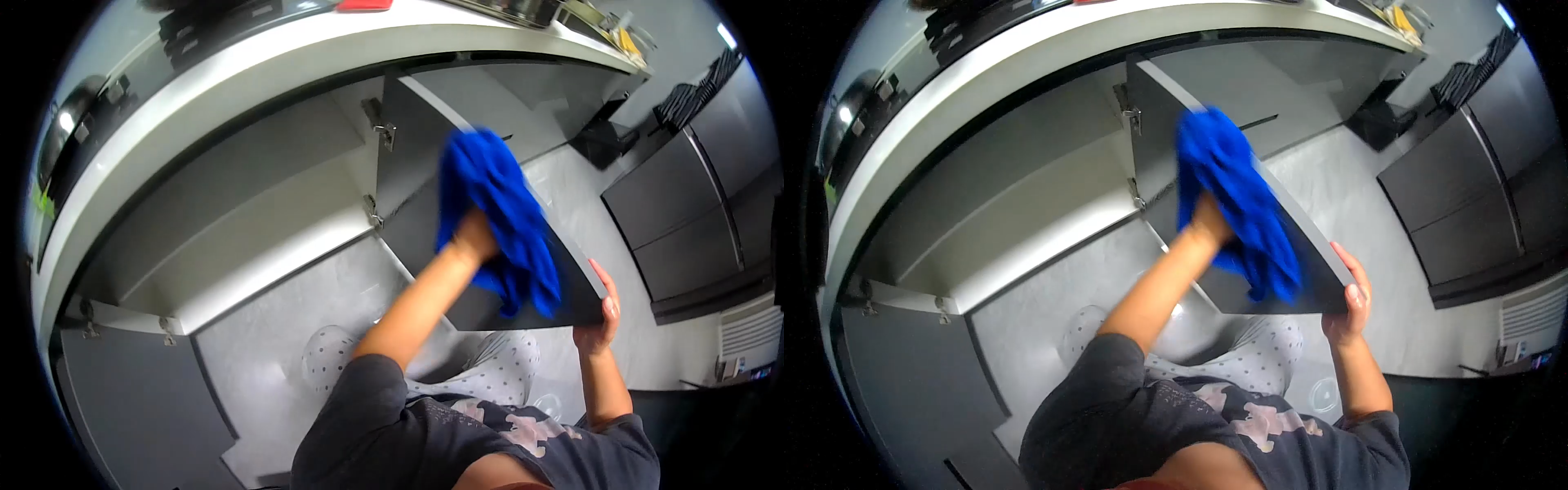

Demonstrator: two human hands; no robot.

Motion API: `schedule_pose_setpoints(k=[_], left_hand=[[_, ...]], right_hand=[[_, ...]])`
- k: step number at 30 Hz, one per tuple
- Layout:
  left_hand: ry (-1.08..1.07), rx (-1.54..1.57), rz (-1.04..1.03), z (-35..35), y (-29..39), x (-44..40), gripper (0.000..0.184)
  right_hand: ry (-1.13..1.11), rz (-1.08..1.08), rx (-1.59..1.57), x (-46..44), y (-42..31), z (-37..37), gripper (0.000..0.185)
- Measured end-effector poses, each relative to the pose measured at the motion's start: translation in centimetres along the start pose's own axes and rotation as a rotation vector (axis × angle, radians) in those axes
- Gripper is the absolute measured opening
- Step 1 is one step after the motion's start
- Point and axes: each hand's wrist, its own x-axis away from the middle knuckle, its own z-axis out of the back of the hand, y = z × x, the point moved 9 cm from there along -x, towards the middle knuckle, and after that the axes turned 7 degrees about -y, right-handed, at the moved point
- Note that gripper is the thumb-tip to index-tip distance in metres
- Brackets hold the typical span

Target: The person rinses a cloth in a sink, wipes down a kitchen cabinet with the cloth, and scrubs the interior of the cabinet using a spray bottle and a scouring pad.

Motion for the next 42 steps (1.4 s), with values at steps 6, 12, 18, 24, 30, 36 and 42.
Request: schedule_pose_setpoints(k=[6, 12, 18, 24, 30, 36, 42], left_hand=[[0.67, 0.694, 0.813, -0.4, -24.2, 4.5, 0.039], [0.637, 0.528, 1.0, -2.2, -17.8, 11.2, 0.04], [0.418, 0.389, 0.655, -1.1, -7.5, 4.7, 0.041], [0.095, 0.347, 0.413, -6.6, 3.4, 12.5, 0.043], [0.441, 0.412, 0.981, -7.4, -11.6, 18.9, 0.045], [0.493, 0.076, 0.755, 1.3, -12.8, 8.5, 0.047], [0.758, 0.446, 1.256, -5.2, -27.4, 21.9, 0.044]], right_hand=[[0.086, -0.032, -0.086, -1.3, 1.4, 0.0, 0.07], [0.149, 0.019, -0.102, -0.5, 0.6, -1.8, 0.071], [0.236, -0.024, -0.079, 1.2, 1.1, -0.4, 0.072], [0.187, 0.022, -0.059, 0.0, 1.2, -0.6, 0.07], [0.198, 0.091, -0.028, 0.0, 1.4, 0.8, 0.07], [0.328, 0.029, -0.015, 1.0, 0.9, -0.8, 0.073], [0.454, 0.046, 0.079, 1.0, 0.6, -1.3, 0.072]])
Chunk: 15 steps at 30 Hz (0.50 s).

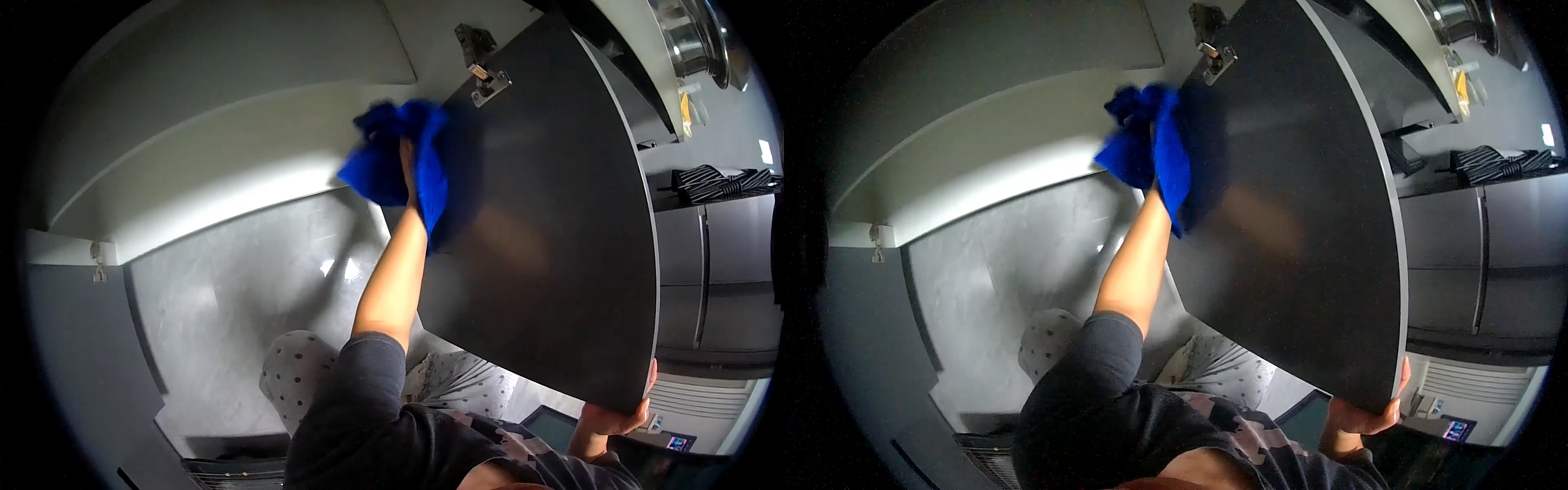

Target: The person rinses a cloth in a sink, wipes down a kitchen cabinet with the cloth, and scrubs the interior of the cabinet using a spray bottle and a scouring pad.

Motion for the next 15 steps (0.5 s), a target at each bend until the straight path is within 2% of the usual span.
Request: schedule_pose_setpoints(k=[3, 6, 9, 12, 15], left_hand=[[-0.043, -0.09, 0.025, 1.6, -1.8, 6.2, 0.039], [-0.151, -0.184, -0.179, -0.1, 5.0, 11.3, 0.035], [-0.11, -0.254, -0.332, -2.0, 10.2, 7.5, 0.03], [0.001, -0.173, -0.145, -0.4, 4.1, 0.7, 0.026], [0.026, -0.151, 0.059, 2.8, -3.7, 2.6, 0.023]], right_hand=[[-0.059, 0.0, -0.031, 0.2, -0.2, -0.2, 0.07], [-0.077, 0.01, -0.008, 0.2, -0.2, 0.0, 0.07], [-0.107, -0.023, -0.01, 0.1, -0.3, -0.4, 0.069], [-0.032, -0.003, -0.032, 0.5, -0.3, 0.2, 0.068], [-0.116, -0.003, -0.052, -0.1, -0.1, 0.8, 0.067]])
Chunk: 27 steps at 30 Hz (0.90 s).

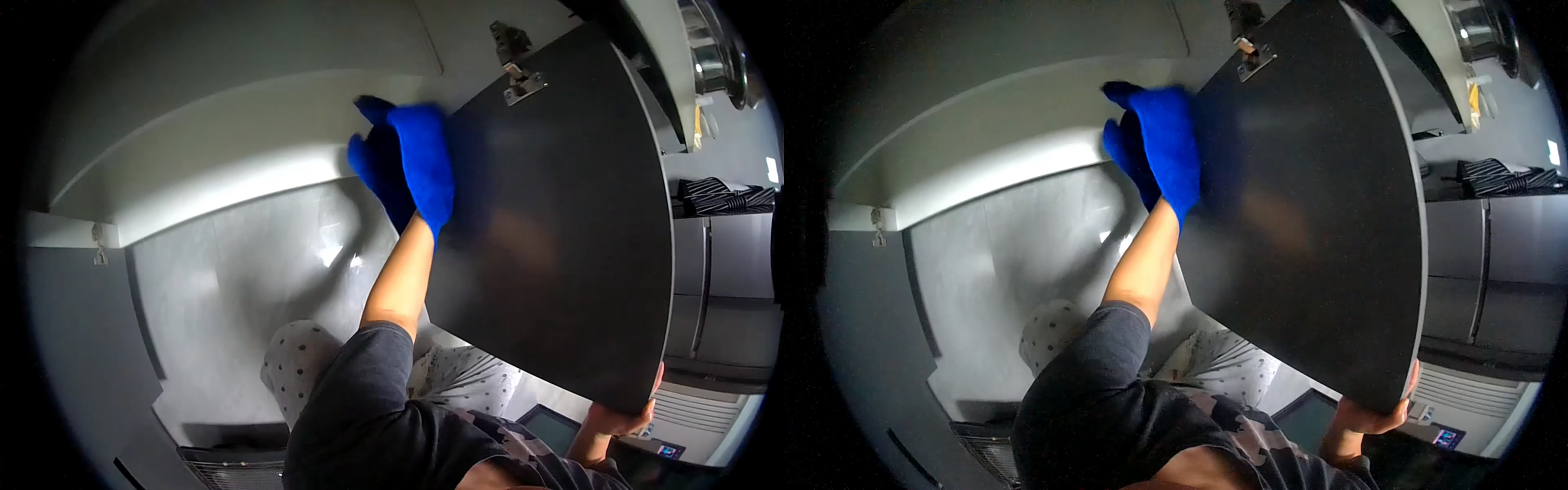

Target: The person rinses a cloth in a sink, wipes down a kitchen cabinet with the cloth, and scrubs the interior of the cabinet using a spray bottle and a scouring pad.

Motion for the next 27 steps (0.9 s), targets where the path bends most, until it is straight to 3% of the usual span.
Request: schedule_pose_setpoints(k=[3, 6, 8, 9, 14, 15, 16, 18, 23, 27], left_hand=[[-0.056, -0.074, 0.049, 1.2, -2.8, 7.8, 0.02], [-0.15, -0.163, -0.089, 0.7, -0.2, 13.5, 0.02], [-0.119, -0.243, -0.176, 0.1, 0.6, 11.5, 0.02], [-0.063, -0.293, -0.187, -0.1, -0.3, 9.0, 0.02], [0.311, -0.722, 0.206, 2.3, -12.6, -4.9, 0.024], [0.273, -0.553, 0.207, 2.5, -15.1, -6.0, 0.025], [0.13, -0.537, 0.386, 2.8, -14.8, -5.5, 0.026], [0.214, -0.035, 0.361, 3.1, -18.2, -4.3, 0.031], [0.202, -0.152, 0.442, 3.3, -22.5, -0.8, 0.028], [0.161, -0.171, 0.441, 2.5, -23.3, 0.1, 0.028]], right_hand=[[-0.02, 0.019, 0.034, 0.2, -0.3, -0.9, 0.068], [0.048, -0.016, 0.076, 0.6, -0.2, 1.2, 0.069], [0.189, -0.045, 0.062, 0.7, 0.3, 1.7, 0.069], [-0.268, -0.069, -0.037, -0.1, 0.6, -1.4, 0.06], [-0.292, -0.105, -0.109, -0.6, 2.6, -0.9, 0.051], [-0.288, -0.112, -0.091, -0.3, 2.9, -1.0, 0.051], [0.093, -0.01, 0.232, 0.2, 2.1, 2.4, 0.055], [0.463, 0.082, 0.575, 1.4, 0.0, 4.1, 0.059], [0.046, -0.015, 0.121, 0.0, 1.3, 2.6, 0.056], [-0.06, -0.075, 0.027, -0.8, 2.1, 1.0, 0.05]])
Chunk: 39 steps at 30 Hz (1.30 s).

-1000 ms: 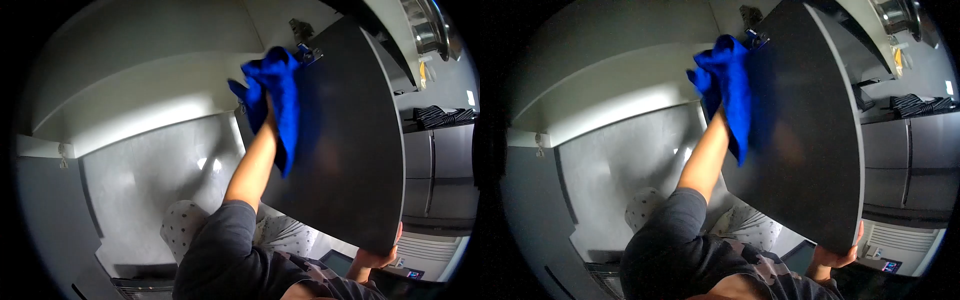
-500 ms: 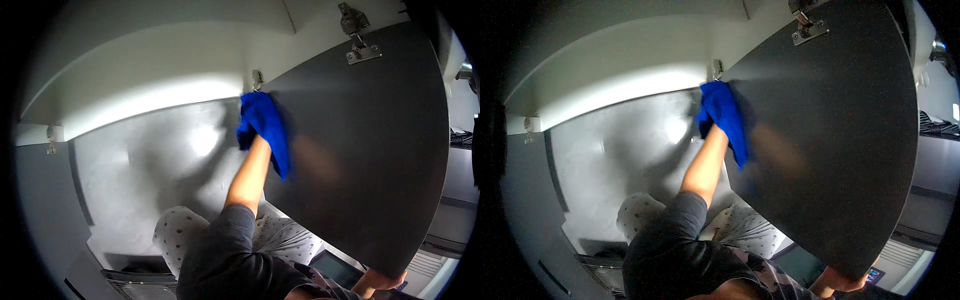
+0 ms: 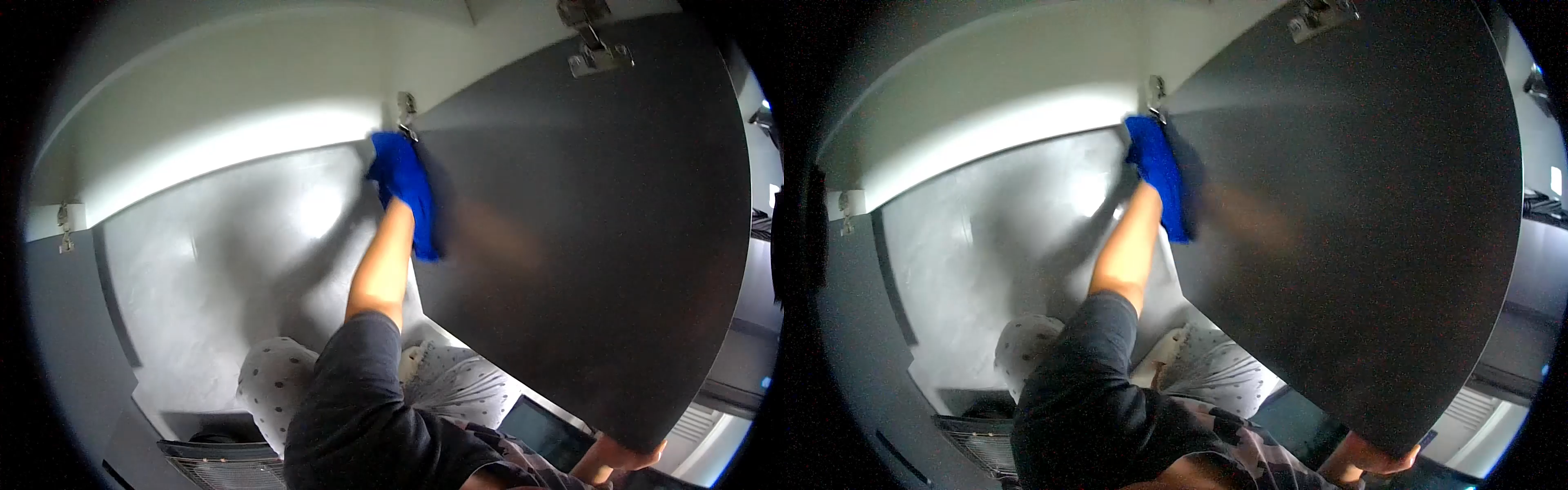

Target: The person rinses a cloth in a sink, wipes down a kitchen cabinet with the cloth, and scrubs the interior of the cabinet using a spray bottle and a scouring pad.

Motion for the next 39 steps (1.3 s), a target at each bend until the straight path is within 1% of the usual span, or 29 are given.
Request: schedule_pose_setpoints(k=[1, 3, 5, 7, 9, 11, 13, 15, 16, 18, 19, 20, 21, 22, 23, 24, 26, 27, 29, 31, 32, 34, 35, 37, 38, 39], left_hand=[[-0.007, 0.033, -0.019, 0.0, 0.6, -0.1, 0.028], [-0.044, 0.076, -0.059, 0.3, 1.3, 1.6, 0.03], [-0.106, 0.091, -0.112, 1.0, 1.8, 5.9, 0.031], [-0.192, 0.091, -0.165, 1.9, 2.7, 12.3, 0.034], [-0.305, 0.075, -0.248, 2.6, 4.4, 20.0, 0.036], [-0.451, 0.053, -0.381, 3.5, 7.1, 27.5, 0.039], [-0.566, 0.026, -0.542, 3.9, 10.0, 32.0, 0.042], [-0.594, -0.004, -0.677, 3.7, 11.5, 33.0, 0.046], [-0.568, -0.022, -0.696, 3.1, 11.5, 31.3, 0.047], [-0.448, -0.045, -0.61, 1.5, 8.6, 24.5, 0.051], [-0.367, -0.006, -0.565, 0.3, 6.0, 19.9, 0.053], [-0.256, 0.13, -0.614, -0.4, 3.5, 15.5, 0.054], [-0.262, 0.129, -0.596, -1.4, 0.4, 12.5, 0.054], [-0.379, 0.527, -0.286, -2.2, -3.8, 9.2, 0.057], [-0.474, 0.914, 0.047, -3.3, -7.3, 7.8, 0.06], [-0.45, 1.014, 0.234, -3.5, -9.9, 7.9, 0.059], [-0.367, 0.662, 0.159, -1.2, -10.2, 10.7, 0.056], [-0.336, 0.519, 0.119, -0.2, -9.5, 12.7, 0.054], [-0.344, 0.37, 0.056, 1.0, -7.6, 18.0, 0.051], [-0.38, 0.277, -0.023, 1.7, -4.6, 22.9, 0.048], [-0.41, 0.241, -0.076, 1.8, -2.5, 25.0, 0.047], [-0.486, 0.208, -0.251, 1.6, 3.3, 28.5, 0.044], [-0.53, 0.198, -0.367, 1.5, 6.7, 30.2, 0.043], [-0.624, 0.185, -0.619, 1.5, 14.0, 33.9, 0.04], [-0.67, 0.184, -0.743, 1.8, 17.4, 35.9, 0.039], [-0.712, 0.177, -0.861, 2.1, 20.6, 38.0, 0.038]], right_hand=[[-0.02, 0.106, 0.084, -0.1, -0.5, 1.0, 0.05], [-0.112, 0.058, 0.026, -0.4, -0.4, -1.2, 0.049], [-0.057, 0.04, 0.039, -0.5, 0.1, -0.9, 0.047], [-0.022, 0.04, 0.043, -0.6, 0.0, -0.4, 0.046], [-0.016, 0.104, 0.021, -1.6, -0.3, 0.1, 0.046], [-0.043, 0.11, 0.0, -1.4, -0.9, 2.3, 0.046], [-0.069, 0.103, -0.03, -1.1, -0.4, 2.7, 0.047], [0.133, 0.15, 0.101, 0.0, -0.6, 3.1, 0.048], [0.133, 0.144, 0.098, -0.4, -0.2, 3.4, 0.048], [0.067, 0.158, 0.095, -1.1, 0.0, 3.8, 0.049], [0.016, 0.296, 0.204, -1.3, 0.0, 2.8, 0.044], [-0.025, 0.439, 0.304, -1.3, 0.1, 1.7, 0.04], [-0.022, 0.503, 0.539, -1.6, -0.6, 1.4, 0.039], [-0.024, 0.525, 0.67, -1.7, -1.1, 1.2, 0.039], [-0.022, 0.551, 0.8, -1.8, -1.6, 1.0, 0.039], [-0.047, 0.626, 0.82, -1.6, -1.9, 1.0, 0.039], [-0.053, 0.704, 0.839, -0.8, -2.5, 0.8, 0.04], [-0.106, 0.546, 0.52, -1.7, -1.0, 0.8, 0.043], [-0.151, 0.393, 0.204, -2.4, 0.1, 0.2, 0.046], [0.066, 0.262, 0.027, -3.2, 0.8, 1.9, 0.045], [0.066, 0.265, 0.024, -3.3, 0.8, 1.4, 0.045], [0.004, 0.19, 0.062, -3.4, 1.5, 0.1, 0.046], [0.012, 0.19, 0.067, -3.4, 1.3, 0.7, 0.046], [-0.093, 0.139, -0.061, -3.8, 1.7, 0.9, 0.049], [-0.092, 0.143, -0.067, -3.9, 1.8, 0.6, 0.049], [-0.166, 0.109, -0.141, -4.1, 2.2, -0.4, 0.05]])
